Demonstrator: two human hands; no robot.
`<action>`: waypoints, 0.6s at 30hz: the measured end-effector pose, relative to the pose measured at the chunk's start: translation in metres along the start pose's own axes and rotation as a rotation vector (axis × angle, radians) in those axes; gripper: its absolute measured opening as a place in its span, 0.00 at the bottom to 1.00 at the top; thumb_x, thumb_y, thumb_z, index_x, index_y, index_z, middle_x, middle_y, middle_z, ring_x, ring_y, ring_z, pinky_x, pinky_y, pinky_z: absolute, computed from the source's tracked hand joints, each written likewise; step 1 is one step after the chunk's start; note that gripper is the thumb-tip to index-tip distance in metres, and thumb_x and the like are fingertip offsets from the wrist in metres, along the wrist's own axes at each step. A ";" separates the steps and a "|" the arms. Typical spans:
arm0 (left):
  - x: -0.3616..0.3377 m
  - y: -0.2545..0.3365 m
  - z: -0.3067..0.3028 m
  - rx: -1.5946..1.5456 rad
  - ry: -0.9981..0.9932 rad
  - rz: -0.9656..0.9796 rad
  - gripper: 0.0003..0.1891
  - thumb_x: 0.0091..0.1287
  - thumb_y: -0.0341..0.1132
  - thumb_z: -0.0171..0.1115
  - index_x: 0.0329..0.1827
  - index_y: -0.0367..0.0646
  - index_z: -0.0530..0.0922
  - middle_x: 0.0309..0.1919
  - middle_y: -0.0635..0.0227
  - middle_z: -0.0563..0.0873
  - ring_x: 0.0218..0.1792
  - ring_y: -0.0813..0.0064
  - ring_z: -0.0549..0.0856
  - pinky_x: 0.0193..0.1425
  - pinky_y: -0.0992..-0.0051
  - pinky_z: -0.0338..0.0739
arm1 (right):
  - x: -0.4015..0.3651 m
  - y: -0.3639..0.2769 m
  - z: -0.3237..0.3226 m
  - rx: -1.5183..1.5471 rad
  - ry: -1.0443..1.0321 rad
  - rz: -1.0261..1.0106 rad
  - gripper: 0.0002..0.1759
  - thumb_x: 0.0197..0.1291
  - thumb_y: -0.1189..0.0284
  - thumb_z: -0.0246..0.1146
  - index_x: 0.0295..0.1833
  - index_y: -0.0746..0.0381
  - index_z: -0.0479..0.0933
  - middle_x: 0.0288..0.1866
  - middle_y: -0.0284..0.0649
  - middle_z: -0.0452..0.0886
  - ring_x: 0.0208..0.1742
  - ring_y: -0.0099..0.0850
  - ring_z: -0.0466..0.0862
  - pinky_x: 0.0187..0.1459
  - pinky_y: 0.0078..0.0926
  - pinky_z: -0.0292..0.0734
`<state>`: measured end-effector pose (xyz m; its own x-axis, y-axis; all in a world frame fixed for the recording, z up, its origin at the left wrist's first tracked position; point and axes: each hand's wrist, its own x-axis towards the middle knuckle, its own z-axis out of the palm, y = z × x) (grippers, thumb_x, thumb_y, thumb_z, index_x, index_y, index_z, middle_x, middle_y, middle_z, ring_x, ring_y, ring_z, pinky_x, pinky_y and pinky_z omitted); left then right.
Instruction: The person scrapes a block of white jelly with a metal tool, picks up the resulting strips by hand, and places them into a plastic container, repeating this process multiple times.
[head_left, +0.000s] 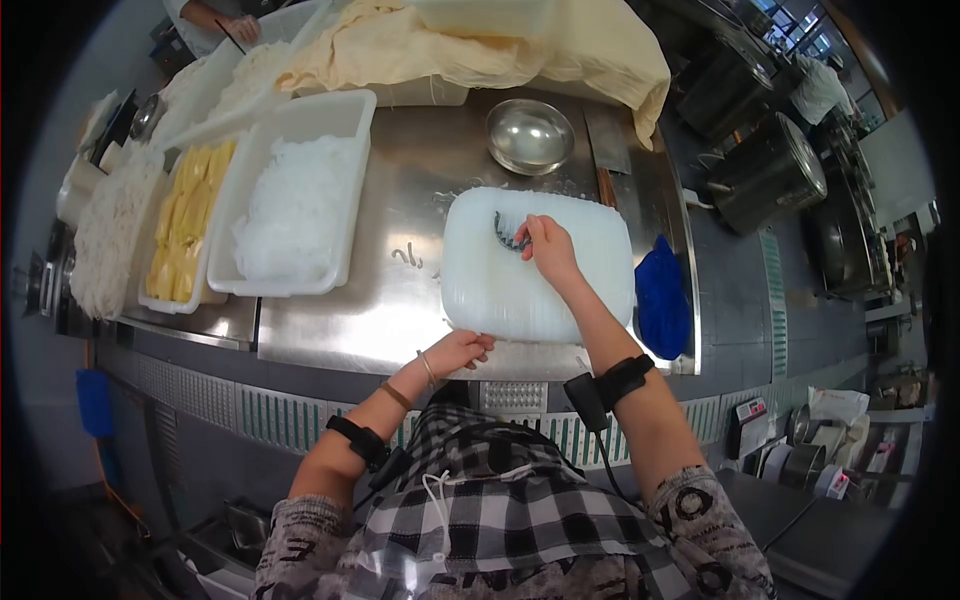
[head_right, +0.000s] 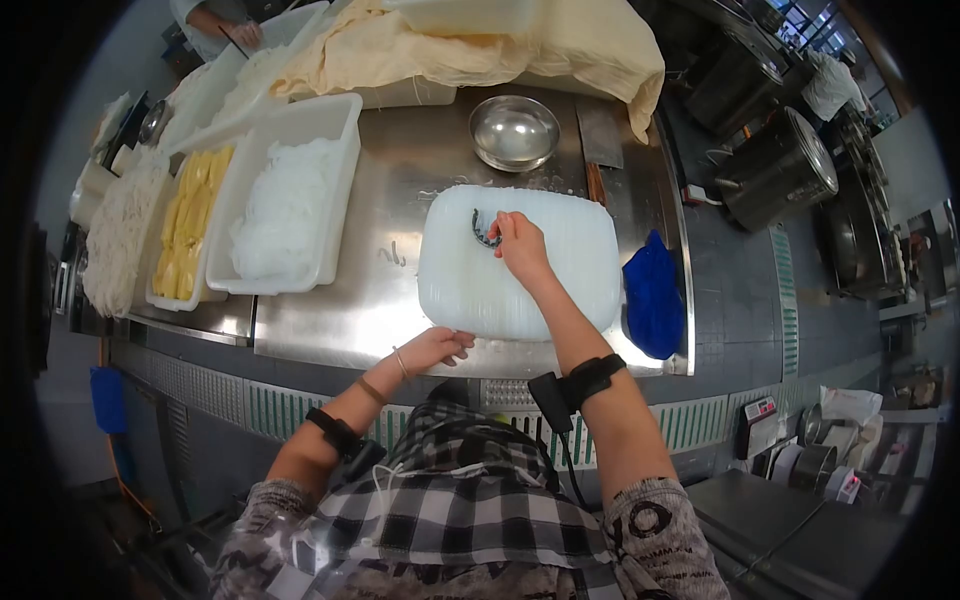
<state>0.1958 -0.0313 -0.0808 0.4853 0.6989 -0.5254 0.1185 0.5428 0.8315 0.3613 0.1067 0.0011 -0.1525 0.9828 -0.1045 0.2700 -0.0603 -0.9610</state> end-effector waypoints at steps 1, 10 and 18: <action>0.000 0.000 0.000 0.001 0.002 0.009 0.18 0.60 0.33 0.46 0.52 0.33 0.69 0.45 0.64 0.76 0.41 0.75 0.78 0.41 0.78 0.74 | -0.008 0.000 0.001 0.006 -0.004 -0.008 0.17 0.62 0.64 0.45 0.32 0.67 0.70 0.24 0.37 0.75 0.17 0.22 0.72 0.22 0.20 0.68; -0.002 0.000 0.003 -0.030 0.041 -0.019 0.17 0.60 0.30 0.44 0.51 0.35 0.70 0.44 0.67 0.77 0.40 0.77 0.77 0.39 0.79 0.74 | -0.087 0.003 0.008 -0.057 -0.023 -0.046 0.15 0.63 0.68 0.44 0.31 0.67 0.69 0.26 0.36 0.75 0.19 0.20 0.70 0.25 0.18 0.67; -0.007 0.005 0.005 -0.025 0.056 -0.043 0.16 0.61 0.29 0.44 0.51 0.35 0.70 0.45 0.67 0.77 0.42 0.77 0.77 0.41 0.79 0.74 | -0.151 0.022 0.016 -0.023 0.017 -0.102 0.13 0.62 0.69 0.46 0.34 0.67 0.70 0.26 0.39 0.76 0.22 0.26 0.75 0.27 0.24 0.70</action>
<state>0.1973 -0.0363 -0.0723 0.4306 0.6995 -0.5704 0.1163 0.5837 0.8036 0.3746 -0.0457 -0.0081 -0.1643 0.9864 -0.0017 0.2760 0.0443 -0.9601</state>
